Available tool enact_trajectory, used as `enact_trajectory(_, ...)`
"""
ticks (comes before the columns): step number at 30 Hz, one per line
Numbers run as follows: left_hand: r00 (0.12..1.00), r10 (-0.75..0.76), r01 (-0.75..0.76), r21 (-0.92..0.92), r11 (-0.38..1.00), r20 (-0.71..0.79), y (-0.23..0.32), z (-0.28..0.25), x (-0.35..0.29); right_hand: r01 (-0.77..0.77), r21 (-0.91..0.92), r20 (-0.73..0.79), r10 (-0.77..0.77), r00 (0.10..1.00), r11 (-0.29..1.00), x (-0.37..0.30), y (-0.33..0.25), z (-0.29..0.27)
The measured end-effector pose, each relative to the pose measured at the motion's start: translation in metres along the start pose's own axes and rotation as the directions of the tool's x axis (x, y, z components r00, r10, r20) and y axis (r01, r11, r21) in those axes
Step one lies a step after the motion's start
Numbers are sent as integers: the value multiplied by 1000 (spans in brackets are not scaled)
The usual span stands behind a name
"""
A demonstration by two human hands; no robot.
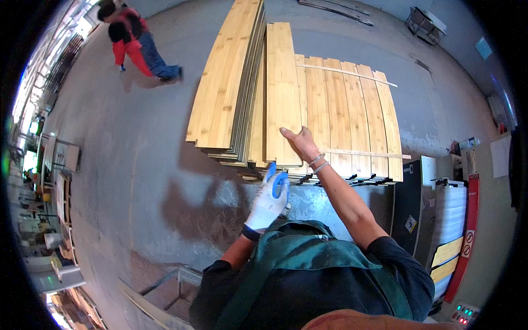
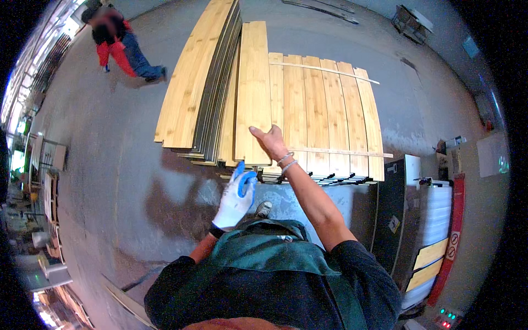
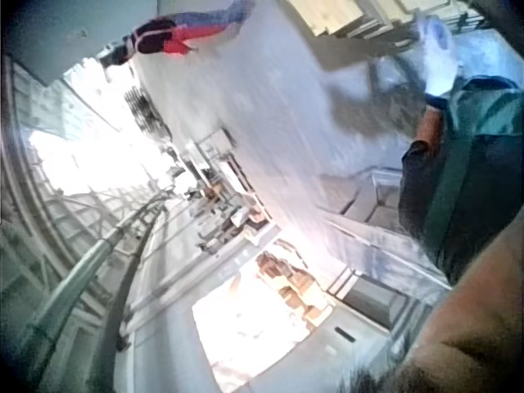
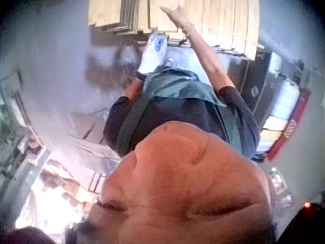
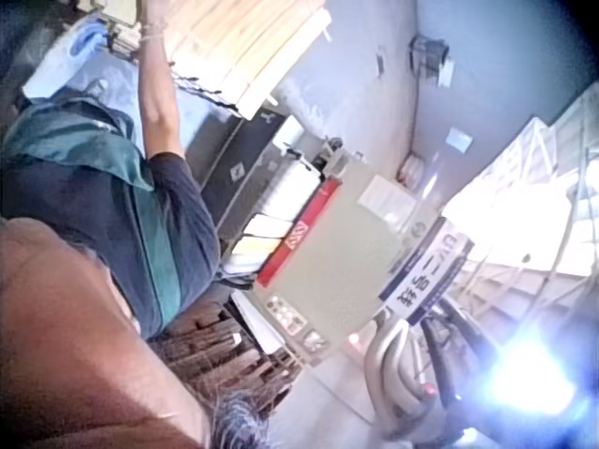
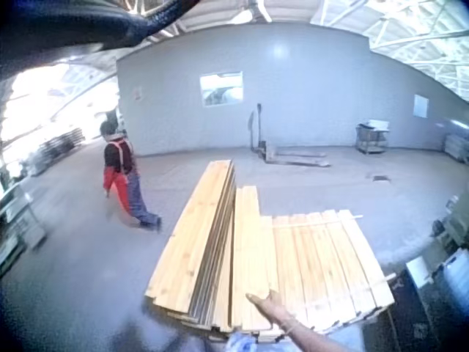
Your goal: The person repeatedly picks up wooden planks from a stack and feeds them into a UV coating machine. The planks are processed by the machine and then placed onto a separate stack. The task involves continuous handling of the wood pieces in a repetitive loop.
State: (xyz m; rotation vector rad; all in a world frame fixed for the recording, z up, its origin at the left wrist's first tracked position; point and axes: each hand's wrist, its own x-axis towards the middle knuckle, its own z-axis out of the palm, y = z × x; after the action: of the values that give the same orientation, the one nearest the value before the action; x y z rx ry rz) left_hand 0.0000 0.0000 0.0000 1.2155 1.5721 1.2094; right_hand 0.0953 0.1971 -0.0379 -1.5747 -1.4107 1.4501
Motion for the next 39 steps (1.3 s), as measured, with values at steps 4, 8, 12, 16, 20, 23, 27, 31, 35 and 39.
enact_trajectory(4, 971, -173, 196, -138, 971, 165, 1, -46, 17, 81, 172, 10, -84, 996, 982, 0, 6, -8)
enact_trajectory(8, 915, -254, 345, -281, 895, 314, -28, -48, 18, 124, 216, 69, -142, 988, 968, -46, 26, -70)
enact_trajectory(12, 872, -61, -105, 307, 946, 486, -32, -17, 16, 65, 291, 18, -73, 997, 955, -135, 29, -109)
enact_trajectory(16, 671, 314, -518, 121, 847, 672, -52, 40, 17, 72, 329, -196, -6, 980, 941, -207, 53, -127)
enact_trajectory(20, 503, 216, -165, -152, 975, 837, -50, 98, -19, 12, 280, -446, 118, 887, 960, -290, 93, -141)
enact_trajectory(23, 329, 215, 18, -234, 972, 920, -55, 128, -48, 32, 331, -627, 195, 754, 943, -342, 114, -125)
enact_trajectory(27, 54, 126, 381, -138, 914, 990, -45, 163, -48, 7, 216, -838, 182, 515, 976, -362, 144, -120)
enact_trajectory(31, -114, 327, -176, -343, 923, 938, -31, 198, -47, 223, 340, -915, 266, 305, 914, -370, 171, -127)
enact_trajectory(35, -224, 450, -352, -502, 790, 865, -28, 238, -69, 268, 359, -929, 313, 197, 894, -391, 210, -148)
enact_trajectory(39, -266, 495, -502, -557, 661, 827, -27, 256, -76, 464, 445, -896, 389, 216, 766, -396, 230, -165)
